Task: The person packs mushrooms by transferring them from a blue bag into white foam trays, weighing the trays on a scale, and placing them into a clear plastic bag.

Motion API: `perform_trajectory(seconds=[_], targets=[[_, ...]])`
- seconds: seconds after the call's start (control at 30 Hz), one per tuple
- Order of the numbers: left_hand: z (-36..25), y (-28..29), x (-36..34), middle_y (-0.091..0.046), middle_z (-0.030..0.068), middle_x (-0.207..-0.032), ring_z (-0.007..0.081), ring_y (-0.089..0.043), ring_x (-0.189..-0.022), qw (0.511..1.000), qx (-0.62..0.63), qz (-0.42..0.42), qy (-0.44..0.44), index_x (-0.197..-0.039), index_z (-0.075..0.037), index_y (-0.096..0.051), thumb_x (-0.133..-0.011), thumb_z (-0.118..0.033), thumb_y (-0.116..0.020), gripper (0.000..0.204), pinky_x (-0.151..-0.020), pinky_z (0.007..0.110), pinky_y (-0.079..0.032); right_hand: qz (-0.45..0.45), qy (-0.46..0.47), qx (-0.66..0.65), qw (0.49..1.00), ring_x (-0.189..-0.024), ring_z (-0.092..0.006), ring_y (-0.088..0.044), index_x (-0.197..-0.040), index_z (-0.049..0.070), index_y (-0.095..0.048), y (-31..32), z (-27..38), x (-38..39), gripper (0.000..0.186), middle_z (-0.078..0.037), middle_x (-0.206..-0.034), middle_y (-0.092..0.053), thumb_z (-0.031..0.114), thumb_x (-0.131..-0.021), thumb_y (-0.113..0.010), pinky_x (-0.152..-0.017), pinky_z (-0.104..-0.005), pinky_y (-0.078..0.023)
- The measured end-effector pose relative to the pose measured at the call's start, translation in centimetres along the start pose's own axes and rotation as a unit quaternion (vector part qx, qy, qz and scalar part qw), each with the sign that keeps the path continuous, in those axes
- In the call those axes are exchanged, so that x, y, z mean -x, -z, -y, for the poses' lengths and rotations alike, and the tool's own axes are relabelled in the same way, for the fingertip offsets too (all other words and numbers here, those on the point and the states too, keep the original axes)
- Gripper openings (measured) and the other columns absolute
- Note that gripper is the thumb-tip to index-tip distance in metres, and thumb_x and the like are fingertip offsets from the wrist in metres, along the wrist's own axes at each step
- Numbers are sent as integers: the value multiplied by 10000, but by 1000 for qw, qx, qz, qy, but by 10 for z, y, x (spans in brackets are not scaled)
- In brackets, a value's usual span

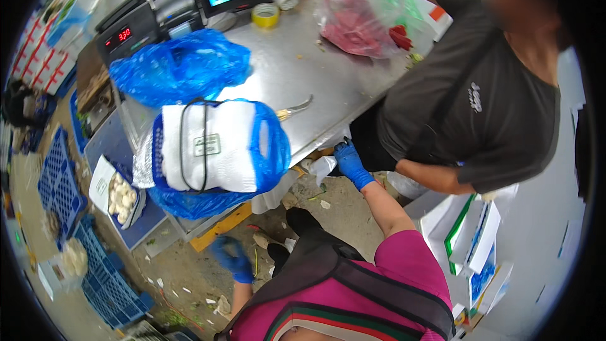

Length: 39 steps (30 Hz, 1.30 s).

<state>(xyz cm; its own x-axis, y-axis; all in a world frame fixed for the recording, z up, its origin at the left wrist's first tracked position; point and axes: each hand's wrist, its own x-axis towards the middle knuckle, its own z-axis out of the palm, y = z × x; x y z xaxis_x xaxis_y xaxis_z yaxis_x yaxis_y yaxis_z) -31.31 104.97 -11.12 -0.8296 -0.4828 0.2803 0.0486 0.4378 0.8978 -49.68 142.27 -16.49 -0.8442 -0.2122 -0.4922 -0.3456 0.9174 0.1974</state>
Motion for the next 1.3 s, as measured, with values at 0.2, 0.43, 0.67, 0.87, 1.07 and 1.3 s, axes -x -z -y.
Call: perform_trajectory(seconds=[0.2,0.43,0.67,0.87,1.07,1.3], targets=[[-3,-162,16,-566,139,-907,293,-551,-811,891,27,451,45,-1030,-54,-538,-772,-225,-580,313,-724,336,-429,-344,2,-402,848,-976,-302,-496,-793,55,-564,-11,-17,31,237,-127,-1043,-535,36,-571,-643,-843,-346,-400],[134,-380,-13,-450,211,-1182,294,-425,-1104,870,-102,457,157,-1154,-25,-465,-752,-350,-582,531,-917,321,-331,-334,57,-465,818,-1009,-311,-479,-911,81,-563,-16,5,8,328,-134,-1043,-526,13,-598,-635,-872,-358,-385],[133,-399,14,-452,209,-1180,291,-421,-1107,816,-149,528,183,-1150,-24,-469,-742,-367,-589,547,-919,321,-328,-300,-79,-480,821,-1164,-343,-352,-1221,40,-391,-15,12,55,606,-161,-1283,-350,6,-644,-573,-964,-371,-293],[106,-369,8,-454,208,-1178,289,-418,-1110,813,-111,532,210,-1147,-24,-472,-734,-382,-596,561,-921,320,-326,-227,-123,-562,786,-1082,-260,-458,-1173,59,-445,-74,47,106,488,-124,-1183,-470,62,-709,-594,-869,-316,-388],[85,-357,-1,-455,207,-1175,286,-415,-1113,802,-72,552,215,-1144,-24,-475,-726,-397,-603,575,-923,320,-324,-116,-58,-598,791,-976,-199,-536,-1072,92,-538,-73,74,107,326,-67,-1059,-558,52,-749,-558,-823,-276,-418],[62,-350,-12,-457,206,-1173,284,-412,-1116,798,-34,557,229,-1140,-23,-479,-717,-415,-611,591,-926,320,-322,-79,-9,-619,782,-922,-207,-556,-1089,102,-536,-80,81,104,339,-72,-1037,-564,87,-751,-556,-772,-297,-438]])
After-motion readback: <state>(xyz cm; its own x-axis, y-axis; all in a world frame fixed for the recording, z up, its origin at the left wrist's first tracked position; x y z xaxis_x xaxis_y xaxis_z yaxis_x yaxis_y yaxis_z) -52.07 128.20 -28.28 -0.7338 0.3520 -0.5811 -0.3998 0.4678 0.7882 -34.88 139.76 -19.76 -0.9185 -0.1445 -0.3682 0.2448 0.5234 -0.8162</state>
